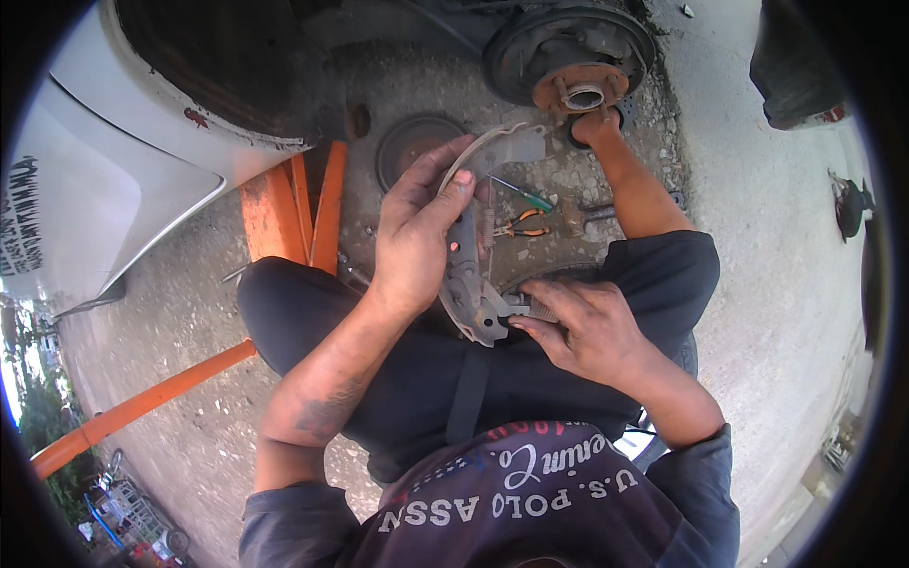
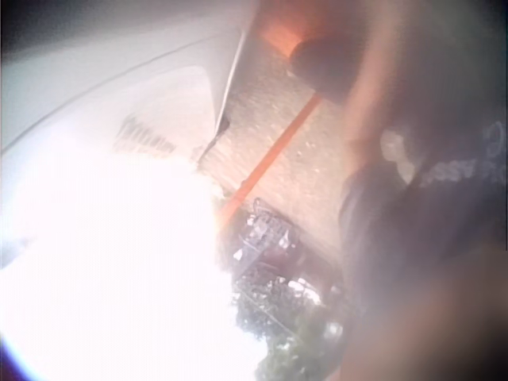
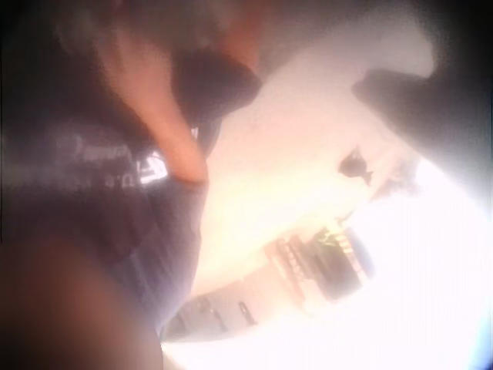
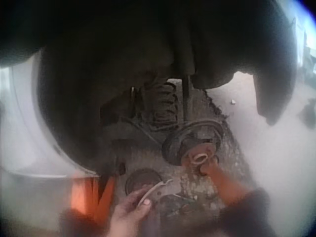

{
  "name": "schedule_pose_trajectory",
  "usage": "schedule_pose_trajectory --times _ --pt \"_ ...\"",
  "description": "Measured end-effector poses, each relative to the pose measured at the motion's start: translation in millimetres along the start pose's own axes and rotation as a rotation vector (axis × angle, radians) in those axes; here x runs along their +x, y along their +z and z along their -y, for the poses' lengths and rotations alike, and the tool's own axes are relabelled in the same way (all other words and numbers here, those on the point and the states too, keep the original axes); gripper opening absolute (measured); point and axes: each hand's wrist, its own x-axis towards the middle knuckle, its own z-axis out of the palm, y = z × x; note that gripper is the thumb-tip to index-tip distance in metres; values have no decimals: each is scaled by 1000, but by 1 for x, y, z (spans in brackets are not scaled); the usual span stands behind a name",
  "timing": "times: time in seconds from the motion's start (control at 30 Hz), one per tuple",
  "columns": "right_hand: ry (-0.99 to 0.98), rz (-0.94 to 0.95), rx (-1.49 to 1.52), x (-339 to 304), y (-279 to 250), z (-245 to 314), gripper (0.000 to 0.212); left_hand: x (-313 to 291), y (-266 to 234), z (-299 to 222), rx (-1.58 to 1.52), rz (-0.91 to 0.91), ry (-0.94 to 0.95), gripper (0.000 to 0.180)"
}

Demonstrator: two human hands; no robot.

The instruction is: The person removes brake shoes from a drum brake assembly using a screwdriver and pliers, then cleans and adjusts the components while sitting on the ground next to a lifted car.

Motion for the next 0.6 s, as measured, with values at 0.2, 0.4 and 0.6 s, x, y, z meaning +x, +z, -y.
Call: schedule_pose_trajectory --times 0.2,0.4,0.6 --pt "125 5 -9 -5 12 14 34 -3 0 -3 -6 -4 -99 38" --pt "4 -176 -217 -17 32 14 35 -7 7 -3 24 -23 -45 38" --pt "33 -229 -279 -15 35 25 40 -10 1 1 101 33 -54 37"
